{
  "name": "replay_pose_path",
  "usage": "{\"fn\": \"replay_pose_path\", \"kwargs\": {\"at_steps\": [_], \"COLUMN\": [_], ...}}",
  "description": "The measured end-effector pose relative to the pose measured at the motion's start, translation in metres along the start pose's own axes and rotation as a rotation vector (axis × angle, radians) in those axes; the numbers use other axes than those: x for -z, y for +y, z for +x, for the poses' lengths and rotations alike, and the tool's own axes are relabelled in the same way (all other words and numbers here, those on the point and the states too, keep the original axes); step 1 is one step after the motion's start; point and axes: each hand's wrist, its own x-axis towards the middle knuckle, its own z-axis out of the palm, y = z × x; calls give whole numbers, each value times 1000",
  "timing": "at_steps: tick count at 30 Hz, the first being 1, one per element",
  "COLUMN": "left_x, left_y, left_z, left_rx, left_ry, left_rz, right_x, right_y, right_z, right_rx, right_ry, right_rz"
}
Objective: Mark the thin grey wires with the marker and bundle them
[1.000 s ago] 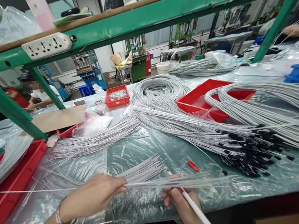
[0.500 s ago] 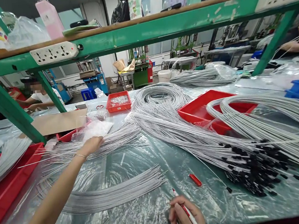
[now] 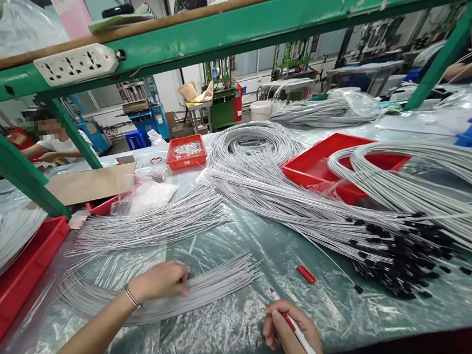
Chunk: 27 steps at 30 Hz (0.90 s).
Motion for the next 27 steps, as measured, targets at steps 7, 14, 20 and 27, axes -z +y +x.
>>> {"fn": "replay_pose_path", "kwargs": {"at_steps": [7, 14, 20, 27], "left_x": [-5, 2, 21, 42], "left_y": [0, -3, 7, 52], "left_z": [-5, -6, -13, -52], "left_rx": [-69, -137, -163, -308], "left_ry": [76, 97, 72, -37], "left_rz": [-103, -282, -447, -389], "right_x": [4, 8, 13, 18], "right_y": [1, 3, 6, 13], "right_z": [-1, -1, 0, 9], "right_rx": [33, 53, 82, 131], "right_ry": [-36, -67, -112, -421], "right_rz": [-26, -40, -65, -195]}}
